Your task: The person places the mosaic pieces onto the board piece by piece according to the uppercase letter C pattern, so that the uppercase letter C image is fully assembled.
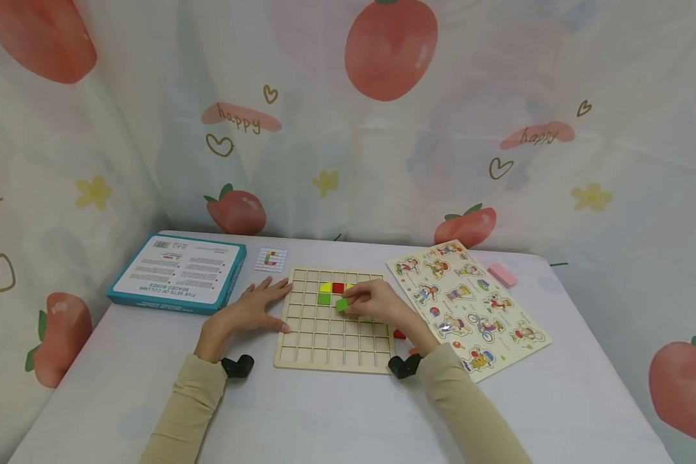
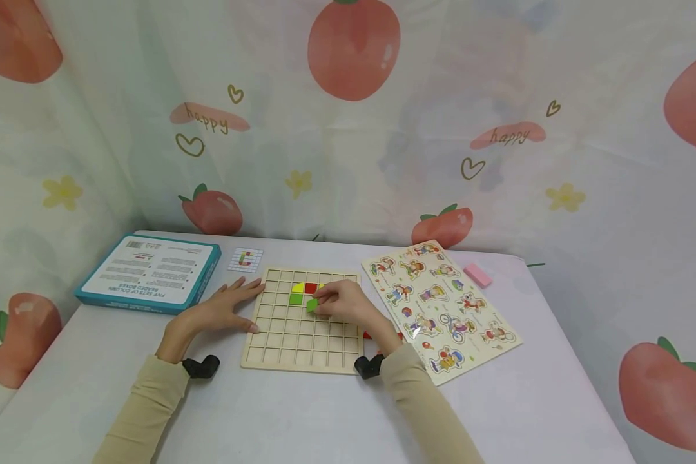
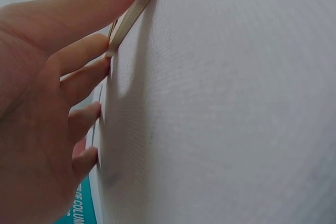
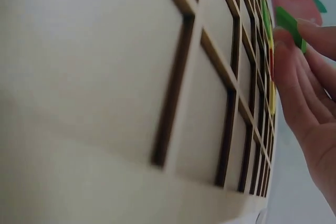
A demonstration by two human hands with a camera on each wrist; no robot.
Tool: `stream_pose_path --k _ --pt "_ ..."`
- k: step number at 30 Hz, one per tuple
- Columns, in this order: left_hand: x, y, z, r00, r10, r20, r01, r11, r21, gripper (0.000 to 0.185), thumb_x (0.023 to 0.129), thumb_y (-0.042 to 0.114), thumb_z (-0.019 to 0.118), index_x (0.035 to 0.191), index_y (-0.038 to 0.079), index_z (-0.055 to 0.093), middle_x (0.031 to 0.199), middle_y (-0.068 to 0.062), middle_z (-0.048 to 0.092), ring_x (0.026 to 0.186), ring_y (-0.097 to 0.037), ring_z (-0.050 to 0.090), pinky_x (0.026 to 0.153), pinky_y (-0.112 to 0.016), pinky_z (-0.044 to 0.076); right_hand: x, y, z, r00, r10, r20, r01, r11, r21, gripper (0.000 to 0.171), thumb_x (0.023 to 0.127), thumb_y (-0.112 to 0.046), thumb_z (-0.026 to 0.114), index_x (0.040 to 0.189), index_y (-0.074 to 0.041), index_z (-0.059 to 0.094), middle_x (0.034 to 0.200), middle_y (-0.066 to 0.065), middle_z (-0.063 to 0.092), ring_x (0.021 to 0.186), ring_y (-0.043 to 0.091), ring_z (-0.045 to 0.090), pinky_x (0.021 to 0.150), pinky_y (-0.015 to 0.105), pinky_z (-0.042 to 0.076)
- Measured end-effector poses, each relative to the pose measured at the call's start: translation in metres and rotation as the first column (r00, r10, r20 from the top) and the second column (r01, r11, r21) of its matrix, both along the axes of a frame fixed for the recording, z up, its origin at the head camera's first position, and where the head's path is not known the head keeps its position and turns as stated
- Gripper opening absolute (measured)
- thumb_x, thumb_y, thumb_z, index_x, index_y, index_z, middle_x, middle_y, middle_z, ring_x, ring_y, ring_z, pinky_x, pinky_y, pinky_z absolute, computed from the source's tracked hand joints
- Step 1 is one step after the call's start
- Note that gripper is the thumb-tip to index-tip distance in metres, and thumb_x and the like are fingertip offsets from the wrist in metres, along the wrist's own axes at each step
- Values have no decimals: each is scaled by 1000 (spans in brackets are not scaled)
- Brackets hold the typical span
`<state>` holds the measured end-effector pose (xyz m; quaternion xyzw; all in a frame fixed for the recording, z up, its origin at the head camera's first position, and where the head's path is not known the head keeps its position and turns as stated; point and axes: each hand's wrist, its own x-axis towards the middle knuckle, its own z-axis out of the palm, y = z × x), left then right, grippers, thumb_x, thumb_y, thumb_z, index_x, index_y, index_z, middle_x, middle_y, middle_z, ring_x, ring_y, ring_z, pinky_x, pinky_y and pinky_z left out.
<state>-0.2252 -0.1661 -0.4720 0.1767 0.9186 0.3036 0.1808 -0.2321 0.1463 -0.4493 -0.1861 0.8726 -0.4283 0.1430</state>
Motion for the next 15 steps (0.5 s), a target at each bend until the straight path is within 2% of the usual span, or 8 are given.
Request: stream_pose_path --k 4,11,15 --pt "0 -2 0 1000 -4 -2 4 1000 -3 98 82 40 85 162 14 34 171 -8 23 160 -39 1 128 -61 -2 -1 -9 -2 999 32 -16 -31 999 13 29 88 -11 80 115 -1 76 96 7 75 81 9 67 73 22 56" --pt "0 -2 1 1000 -5 2 5 1000 -3 97 82 40 84 162 14 34 171 -7 24 160 -39 1 128 -62 -1 -1 -27 -1 999 41 -24 -40 998 47 27 87 -12 81 112 -3 77 97 4 76 86 11 67 80 25 56" --pt "0 -2 2 1000 -10 7 10 1000 -7 97 83 41 84 162 15 33 172 -8 23 160 -39 0 128 -62 -2 -2 -34 -2 998 47 -36 -45 996 73 26 87 -12 81 111 -2 77 96 3 75 85 10 66 79 24 56"
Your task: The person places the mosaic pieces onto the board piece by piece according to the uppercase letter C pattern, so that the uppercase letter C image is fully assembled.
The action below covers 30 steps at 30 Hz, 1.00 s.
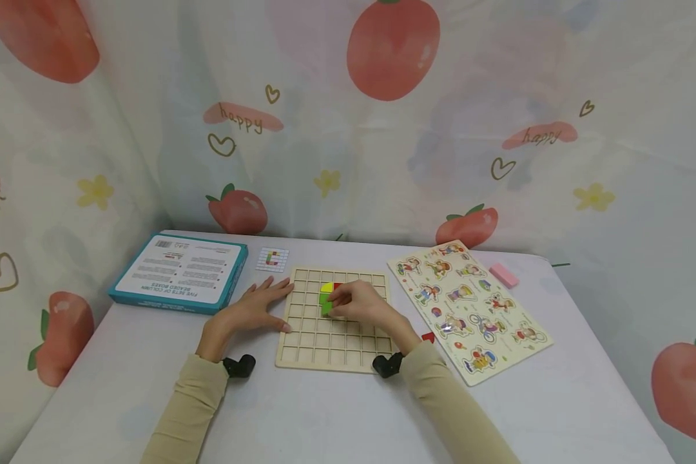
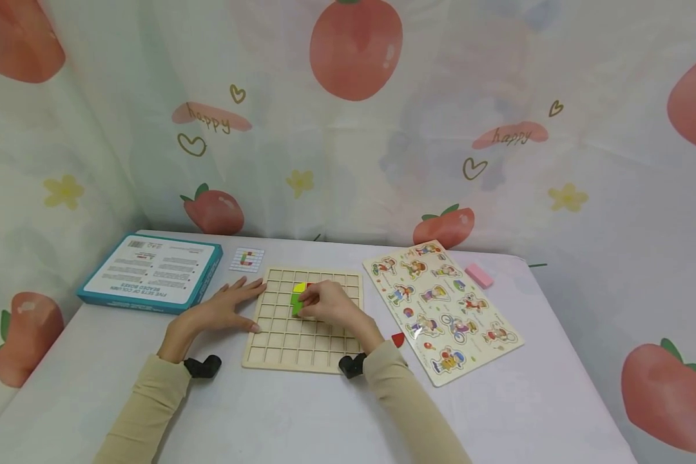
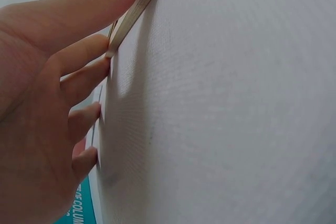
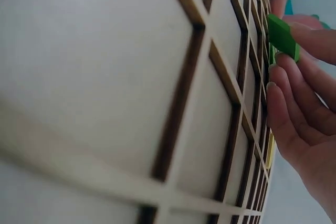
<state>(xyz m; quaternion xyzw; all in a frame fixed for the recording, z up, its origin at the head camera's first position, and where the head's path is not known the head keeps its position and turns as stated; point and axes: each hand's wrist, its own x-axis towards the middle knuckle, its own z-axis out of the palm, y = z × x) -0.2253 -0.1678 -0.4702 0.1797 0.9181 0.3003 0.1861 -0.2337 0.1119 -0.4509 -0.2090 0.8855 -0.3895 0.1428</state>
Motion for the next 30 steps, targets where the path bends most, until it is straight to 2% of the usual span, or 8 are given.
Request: stream_pose_path --k 19,30 --pt "3 2 6 1000 -2 -3 2 1000 -3 96 84 37 84 162 13 33 171 -9 23 160 -40 0 128 -62 -2 3 -13 3 999 37 -32 -33 992 119 22 86 -6 83 106 -3 76 83 0 69 76 8 59 71 21 51" --pt "4 3 6 1000 10 3 -10 1000 5 95 84 35 84 161 13 34 171 -9 24 160 -40 1 128 -62 -2 7 2 4 998 52 -35 -49 994 101 20 91 -5 75 111 -4 76 90 0 70 80 8 60 76 22 52"
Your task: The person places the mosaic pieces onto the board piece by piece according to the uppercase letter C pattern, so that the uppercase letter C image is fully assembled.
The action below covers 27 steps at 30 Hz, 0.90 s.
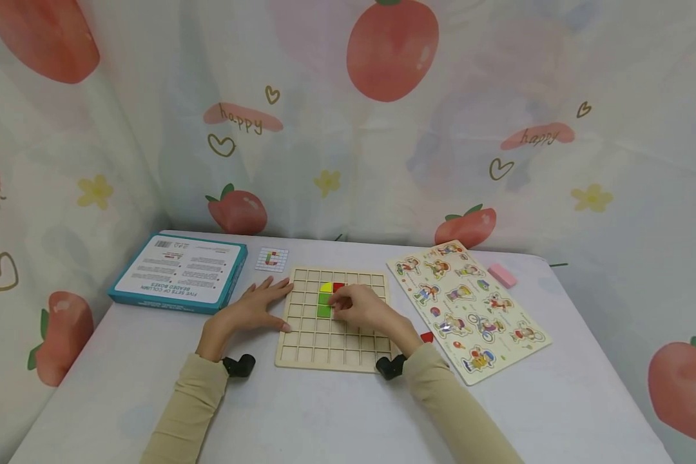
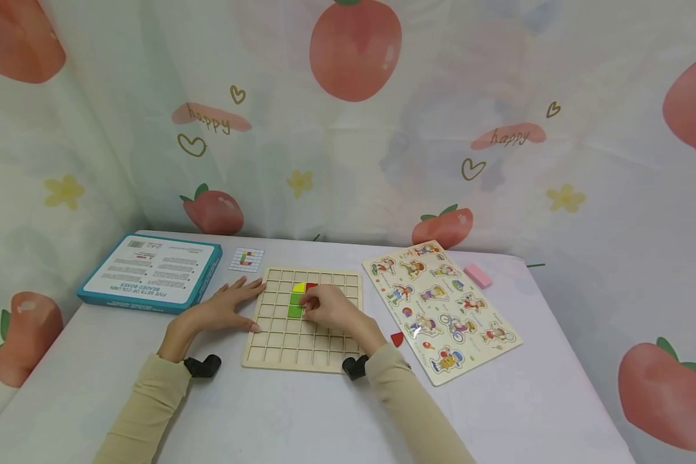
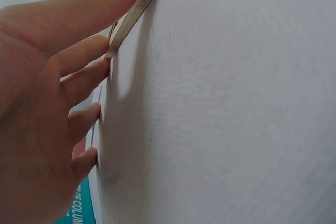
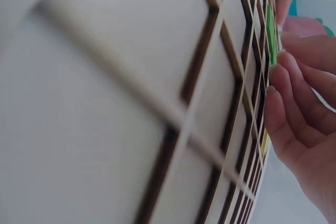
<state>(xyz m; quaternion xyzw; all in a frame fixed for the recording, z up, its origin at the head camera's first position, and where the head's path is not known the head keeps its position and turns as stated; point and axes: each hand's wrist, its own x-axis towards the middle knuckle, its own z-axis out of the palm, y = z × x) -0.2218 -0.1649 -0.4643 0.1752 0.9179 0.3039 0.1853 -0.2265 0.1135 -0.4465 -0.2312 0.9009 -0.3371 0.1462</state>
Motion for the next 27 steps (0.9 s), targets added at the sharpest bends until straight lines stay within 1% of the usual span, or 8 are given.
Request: stream_pose_path --k 4,10,14,20,24,27 --pt "0 1 -1 1000 7 -1 -7 1000 3 96 83 36 85 161 13 34 171 -9 24 160 -40 1 128 -62 -2 4 16 -1 999 -1 -39 0 1000 -13 18 93 -7 73 110 -6 76 92 -1 71 83 9 59 77 24 52" --pt "1 0 0 1000 7 -2 -7 1000 13 97 82 36 85 161 12 35 171 -10 24 160 -41 1 128 -62 -2 10 43 -1 995 -22 -96 20 1000 -24 16 91 -8 74 107 -8 76 93 1 71 83 11 59 76 26 52" --pt "1 -1 -1 1000 2 -5 -2 1000 14 97 82 37 85 161 12 35 171 -10 24 160 -41 1 128 -61 -3 15 59 -2 994 -45 -102 42 999 -25 15 91 -8 74 106 -6 76 90 1 70 81 12 60 74 25 52" --pt "-1 -1 -4 1000 2 -11 -2 1000 6 97 82 39 85 161 13 35 171 -9 24 160 -41 1 128 -62 -2 22 80 -2 993 -88 -85 85 996 -38 15 92 -9 75 107 -5 75 90 1 70 80 13 62 70 24 52" --pt "-2 0 -5 1000 4 -9 -4 1000 4 97 82 39 85 161 13 34 171 -9 24 160 -40 1 128 -62 -2 27 92 0 990 -109 -89 108 994 -23 15 93 -9 73 107 -6 75 90 1 70 81 13 62 69 25 53" --pt "-2 0 -5 1000 6 -7 -6 1000 -1 98 82 39 85 161 13 34 171 -9 24 160 -40 1 128 -62 -2 30 102 0 988 -135 -75 135 991 -5 14 94 -9 72 108 -7 75 91 0 70 82 14 62 69 25 53"
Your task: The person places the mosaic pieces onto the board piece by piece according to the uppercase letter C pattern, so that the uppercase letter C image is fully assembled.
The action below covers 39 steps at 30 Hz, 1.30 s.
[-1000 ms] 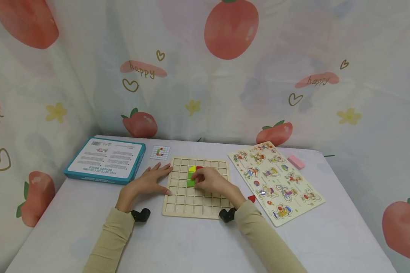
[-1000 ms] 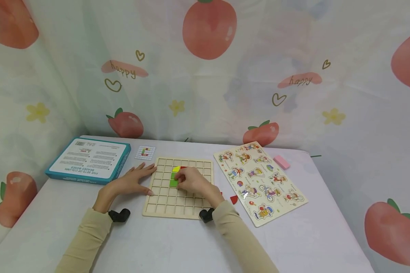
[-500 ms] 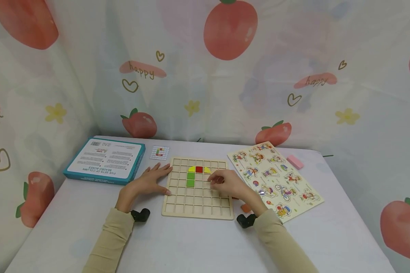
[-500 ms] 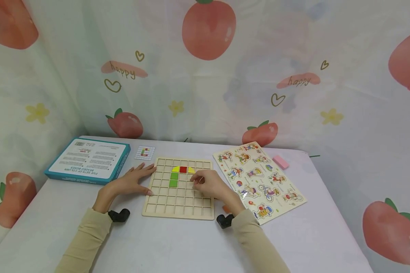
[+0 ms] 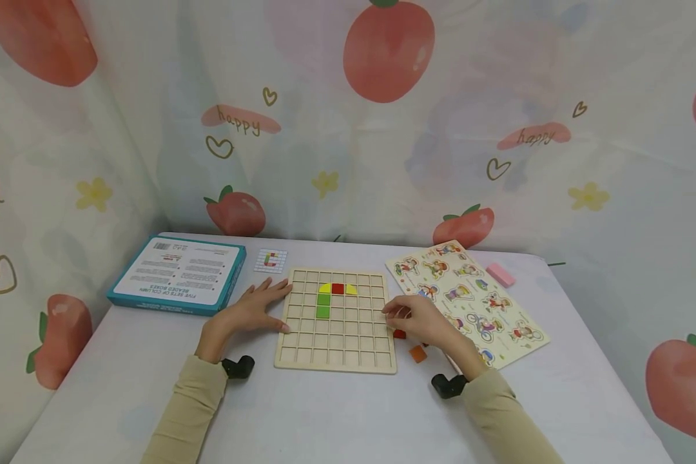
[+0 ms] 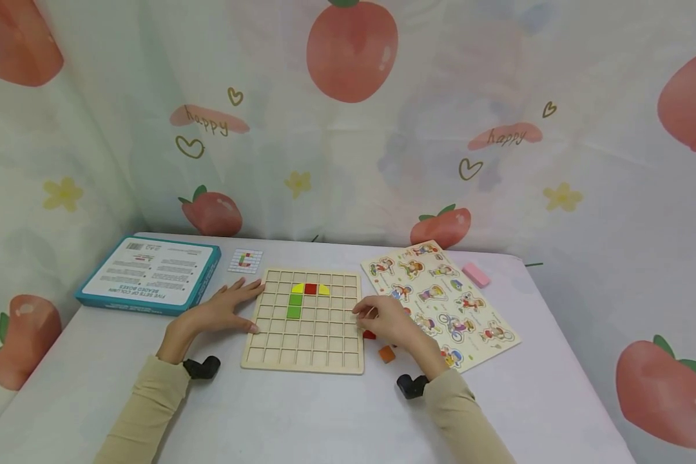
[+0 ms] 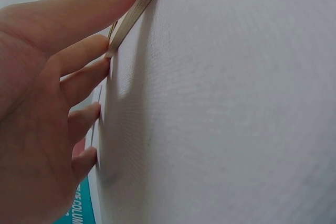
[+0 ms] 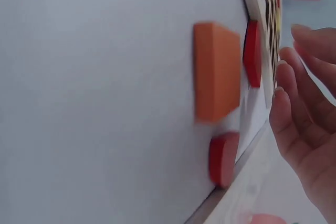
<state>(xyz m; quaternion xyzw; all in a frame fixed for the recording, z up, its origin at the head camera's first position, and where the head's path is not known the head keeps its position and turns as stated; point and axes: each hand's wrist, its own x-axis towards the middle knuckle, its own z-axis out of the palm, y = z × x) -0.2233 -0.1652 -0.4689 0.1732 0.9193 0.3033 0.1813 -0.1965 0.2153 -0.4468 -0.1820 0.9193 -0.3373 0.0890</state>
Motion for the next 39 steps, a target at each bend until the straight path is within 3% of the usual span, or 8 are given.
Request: stream_pose_path --k 13,21,28,39 --pt "1 0 -1 1000 -3 -11 3 1000 -3 97 83 38 84 161 13 34 171 -10 23 160 -41 1 128 -62 -1 6 31 -6 999 -38 -9 38 999 26 15 91 -9 75 106 -5 75 89 0 70 79 12 61 66 23 52" --pt "1 0 -1 1000 -10 -14 10 1000 3 97 83 39 84 162 12 34 171 -10 23 160 -41 1 128 -62 -1 11 32 -7 997 -29 74 28 1000 13 21 87 -11 80 107 -6 75 86 1 66 73 15 56 59 23 49" --pt "1 -1 -1 1000 -10 -14 10 1000 5 97 83 39 84 161 12 34 171 -10 23 160 -41 1 128 -62 -1 10 30 -12 1000 7 26 -9 997 72 21 83 -11 84 102 -9 75 86 -1 65 76 13 53 64 23 46" --pt "1 0 0 1000 -2 -6 2 1000 -3 96 83 39 84 161 13 34 171 -10 24 160 -41 1 128 -62 -1 10 30 -12 1000 0 29 -2 997 73 19 84 -10 83 97 -10 69 82 -2 62 75 13 53 65 23 46"
